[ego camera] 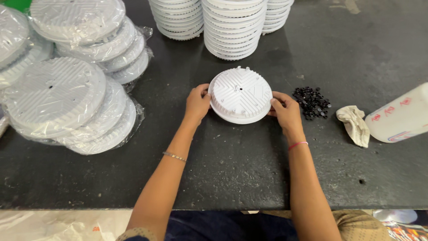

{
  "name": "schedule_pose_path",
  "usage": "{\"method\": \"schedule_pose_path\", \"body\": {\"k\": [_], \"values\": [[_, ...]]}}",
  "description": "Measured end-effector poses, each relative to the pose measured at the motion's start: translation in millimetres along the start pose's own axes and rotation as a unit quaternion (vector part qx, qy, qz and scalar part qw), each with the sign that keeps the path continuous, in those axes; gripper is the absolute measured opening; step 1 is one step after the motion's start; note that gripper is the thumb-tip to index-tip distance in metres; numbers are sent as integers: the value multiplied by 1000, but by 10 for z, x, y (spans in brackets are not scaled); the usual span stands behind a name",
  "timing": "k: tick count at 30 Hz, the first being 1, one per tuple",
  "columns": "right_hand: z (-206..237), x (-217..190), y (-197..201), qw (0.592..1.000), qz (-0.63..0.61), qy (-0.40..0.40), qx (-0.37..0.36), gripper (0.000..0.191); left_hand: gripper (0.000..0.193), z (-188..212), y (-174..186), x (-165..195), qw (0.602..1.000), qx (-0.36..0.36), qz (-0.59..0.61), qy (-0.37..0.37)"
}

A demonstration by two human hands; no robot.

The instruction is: The person wipes the interior of white plastic bowls with a cloth, inserts small black plastic pieces into the center hole, and stacks the finished bowls. The person also unwraps a stack of plastic-wrapped bowls and places them on the table.

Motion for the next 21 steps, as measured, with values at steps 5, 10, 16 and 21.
{"method": "schedule_pose_path", "body": {"k": [5, 10, 16, 21], "values": [[104, -107, -276, 999, 37, 3, -40, 32, 38, 161, 397, -59, 998, 12, 48, 27], [137, -146, -352, 998, 54, -12, -34, 31, 33, 133, 475, -142, 998, 15, 42, 38], [133, -83, -396, 997, 33, -43, -46, 33, 26, 42, 570, -309, 989, -36, 107, 100], [126, -41, -402, 996, 43, -59, -46, 33, 27, 85, 627, -245, 981, -38, 141, 125]]}}
Point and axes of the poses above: each hand's wrist, its own z-axis away from the middle knuckle, its own y-axis out of the back of the hand, x = y × z, the point moved 7 cm from there along -z, towards the middle knuckle, and after that the axes turned 1 degree about -y, right-handed, at the moved point
